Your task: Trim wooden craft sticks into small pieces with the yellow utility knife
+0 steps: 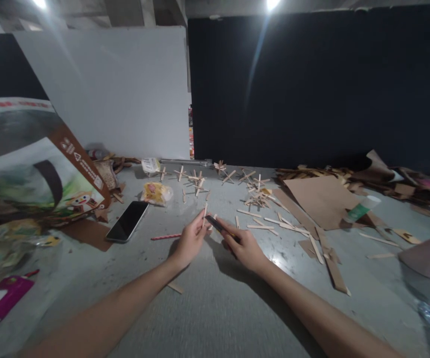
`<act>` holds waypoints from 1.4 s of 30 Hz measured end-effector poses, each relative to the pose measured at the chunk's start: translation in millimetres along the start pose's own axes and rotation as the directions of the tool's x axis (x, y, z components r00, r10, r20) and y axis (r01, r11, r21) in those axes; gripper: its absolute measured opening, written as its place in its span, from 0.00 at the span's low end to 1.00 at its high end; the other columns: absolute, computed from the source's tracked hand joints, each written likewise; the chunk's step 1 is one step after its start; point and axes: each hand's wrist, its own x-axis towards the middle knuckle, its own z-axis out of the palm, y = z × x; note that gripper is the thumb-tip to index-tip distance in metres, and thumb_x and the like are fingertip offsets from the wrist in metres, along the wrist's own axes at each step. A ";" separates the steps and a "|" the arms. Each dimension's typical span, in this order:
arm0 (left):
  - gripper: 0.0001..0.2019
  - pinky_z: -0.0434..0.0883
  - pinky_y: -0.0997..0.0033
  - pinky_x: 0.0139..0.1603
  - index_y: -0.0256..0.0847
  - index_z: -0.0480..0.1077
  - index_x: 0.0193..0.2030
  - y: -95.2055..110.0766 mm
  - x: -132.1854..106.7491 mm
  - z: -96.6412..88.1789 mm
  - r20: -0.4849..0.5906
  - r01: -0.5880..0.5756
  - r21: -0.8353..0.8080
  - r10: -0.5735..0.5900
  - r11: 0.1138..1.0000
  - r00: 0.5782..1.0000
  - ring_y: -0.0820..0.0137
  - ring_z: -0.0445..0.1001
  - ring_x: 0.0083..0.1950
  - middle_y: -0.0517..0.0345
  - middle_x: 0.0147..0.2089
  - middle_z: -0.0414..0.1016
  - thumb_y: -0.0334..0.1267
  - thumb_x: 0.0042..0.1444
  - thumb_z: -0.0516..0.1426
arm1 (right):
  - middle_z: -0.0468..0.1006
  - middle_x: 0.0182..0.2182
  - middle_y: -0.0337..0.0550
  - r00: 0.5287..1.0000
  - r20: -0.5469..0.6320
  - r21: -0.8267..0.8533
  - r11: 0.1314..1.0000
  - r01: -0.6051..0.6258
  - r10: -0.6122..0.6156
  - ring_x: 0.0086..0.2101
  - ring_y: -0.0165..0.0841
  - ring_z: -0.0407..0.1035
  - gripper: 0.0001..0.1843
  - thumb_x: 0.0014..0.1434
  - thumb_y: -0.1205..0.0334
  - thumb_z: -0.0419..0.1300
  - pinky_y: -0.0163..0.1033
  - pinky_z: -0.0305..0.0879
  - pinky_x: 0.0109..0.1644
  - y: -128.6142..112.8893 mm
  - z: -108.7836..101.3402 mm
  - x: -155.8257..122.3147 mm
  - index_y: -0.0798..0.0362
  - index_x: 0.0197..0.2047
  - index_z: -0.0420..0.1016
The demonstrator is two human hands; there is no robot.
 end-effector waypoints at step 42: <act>0.12 0.81 0.62 0.40 0.46 0.68 0.55 13.2 -3.7 6.3 -0.103 0.097 0.054 -0.091 0.994 0.991 0.60 0.86 0.37 0.54 0.39 0.86 0.44 0.67 0.57 | 0.66 0.21 0.35 0.998 0.053 0.083 0.996 0.030 -0.035 0.22 0.28 0.56 0.31 0.73 0.49 0.54 0.32 0.54 0.25 6.6 0.3 0.0 0.55 0.73 0.71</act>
